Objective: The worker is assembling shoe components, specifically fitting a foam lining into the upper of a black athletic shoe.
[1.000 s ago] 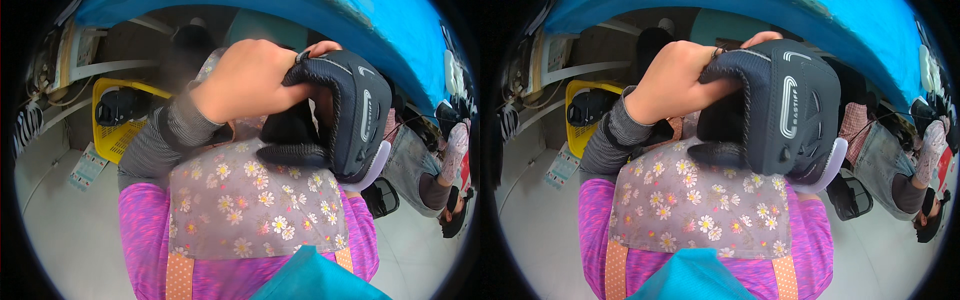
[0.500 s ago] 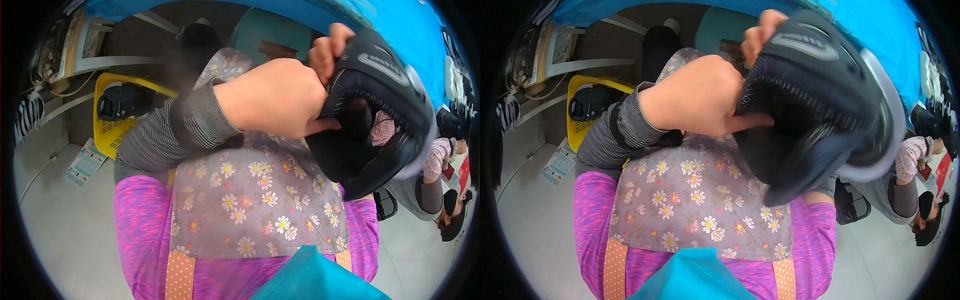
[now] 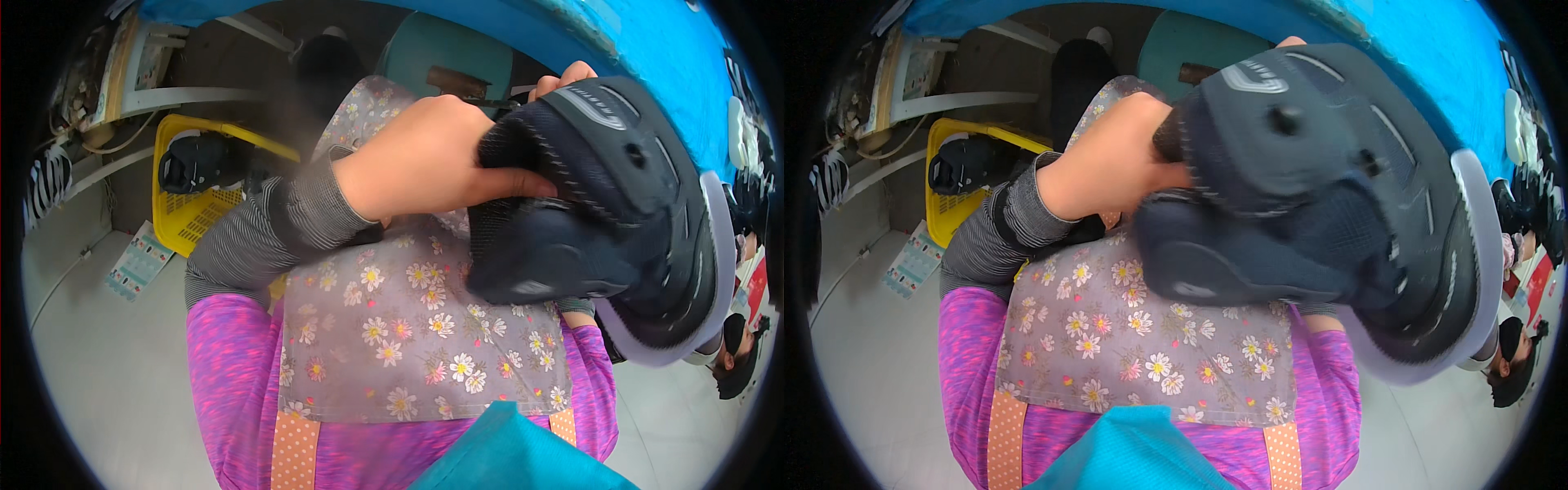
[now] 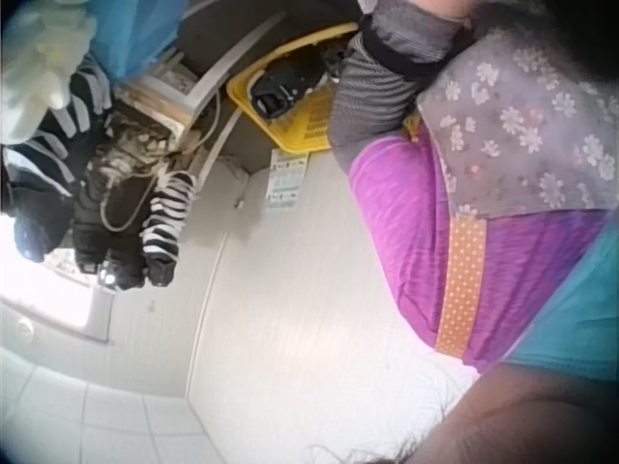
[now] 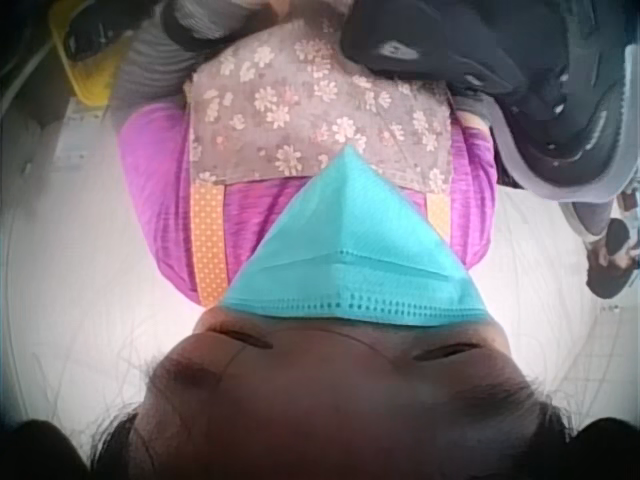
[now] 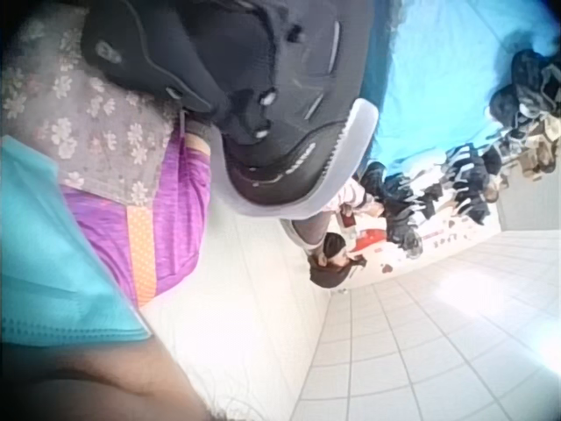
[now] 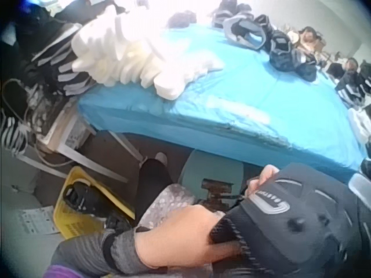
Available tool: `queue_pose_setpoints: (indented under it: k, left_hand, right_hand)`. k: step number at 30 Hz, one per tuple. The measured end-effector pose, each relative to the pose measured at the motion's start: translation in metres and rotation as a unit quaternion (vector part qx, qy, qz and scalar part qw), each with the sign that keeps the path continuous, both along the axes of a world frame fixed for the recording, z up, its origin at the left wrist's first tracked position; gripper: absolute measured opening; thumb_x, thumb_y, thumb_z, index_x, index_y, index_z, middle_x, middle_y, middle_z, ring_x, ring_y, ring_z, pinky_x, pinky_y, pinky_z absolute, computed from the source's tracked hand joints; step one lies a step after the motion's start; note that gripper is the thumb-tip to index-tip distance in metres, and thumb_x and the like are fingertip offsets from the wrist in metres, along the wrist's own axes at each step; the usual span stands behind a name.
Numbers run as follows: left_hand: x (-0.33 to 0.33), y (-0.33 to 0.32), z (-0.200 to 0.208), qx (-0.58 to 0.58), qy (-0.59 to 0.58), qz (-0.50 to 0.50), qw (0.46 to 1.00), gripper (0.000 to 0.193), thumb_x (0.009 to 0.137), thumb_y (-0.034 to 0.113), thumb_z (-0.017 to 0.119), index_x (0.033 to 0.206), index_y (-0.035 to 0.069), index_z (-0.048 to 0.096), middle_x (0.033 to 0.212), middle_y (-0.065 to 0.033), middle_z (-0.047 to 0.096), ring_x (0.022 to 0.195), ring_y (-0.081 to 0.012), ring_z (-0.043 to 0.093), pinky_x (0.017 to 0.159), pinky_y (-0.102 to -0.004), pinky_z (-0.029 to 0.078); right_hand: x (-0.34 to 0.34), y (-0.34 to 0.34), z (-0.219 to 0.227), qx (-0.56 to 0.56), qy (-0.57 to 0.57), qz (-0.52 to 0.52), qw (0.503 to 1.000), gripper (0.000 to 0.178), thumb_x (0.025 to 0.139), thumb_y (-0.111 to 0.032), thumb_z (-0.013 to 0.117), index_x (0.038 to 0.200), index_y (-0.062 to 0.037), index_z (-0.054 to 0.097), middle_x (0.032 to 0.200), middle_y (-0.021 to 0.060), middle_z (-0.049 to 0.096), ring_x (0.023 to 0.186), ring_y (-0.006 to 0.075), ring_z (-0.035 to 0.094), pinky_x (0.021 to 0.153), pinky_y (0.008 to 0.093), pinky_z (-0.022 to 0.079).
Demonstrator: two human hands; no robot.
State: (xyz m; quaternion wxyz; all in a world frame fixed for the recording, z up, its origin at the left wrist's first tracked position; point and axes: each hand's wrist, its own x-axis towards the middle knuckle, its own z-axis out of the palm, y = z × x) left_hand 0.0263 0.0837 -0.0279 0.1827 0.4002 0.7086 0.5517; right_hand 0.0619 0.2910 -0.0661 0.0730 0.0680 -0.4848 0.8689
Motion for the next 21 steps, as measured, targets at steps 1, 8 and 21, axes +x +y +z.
queue_pose_setpoints:
  k: [1,8,21]
  left_hand:
    - [0.001,0.001,-0.001,0.0,0.0,-0.001,1.0,0.049,0.084,0.05,0.073,0.069,0.004,0.068,0.066,-0.0176,0.063,0.062,-0.0365,0.062,0.06,-0.0422,0.05]
    - [0.003,0.003,-0.021,-0.011,0.039,-0.113,0.993,0.057,0.088,0.051,0.066,0.066,-0.001,0.065,0.053,-0.0143,0.058,0.051,-0.0366,0.058,0.058,-0.041,0.051]
    - [-0.008,0.006,-0.012,0.128,-0.306,-0.057,0.942,0.023,0.093,0.017,0.069,0.094,-0.006,0.072,0.073,0.002,0.068,0.06,-0.0046,0.056,0.052,-0.0233,0.047]
  right_hand:
    - [-0.003,-0.001,-0.001,-0.014,-0.003,0.021,1.0,0.03,0.092,-0.026,0.07,0.103,-0.0059,0.05,0.088,0.0126,0.059,0.078,0.0241,0.058,0.067,0.0338,0.052]
    - [0.002,-0.048,-0.011,-0.186,-0.119,0.21,0.952,0.032,0.092,-0.026,0.069,0.108,-0.0057,0.05,0.093,0.0134,0.059,0.084,0.025,0.057,0.071,0.0346,0.052]
    - [0.021,-0.052,-0.009,-0.065,-0.144,0.088,0.984,0.038,0.092,-0.026,0.069,0.118,-0.0052,0.049,0.103,0.015,0.06,0.096,0.0269,0.057,0.079,0.0361,0.053]
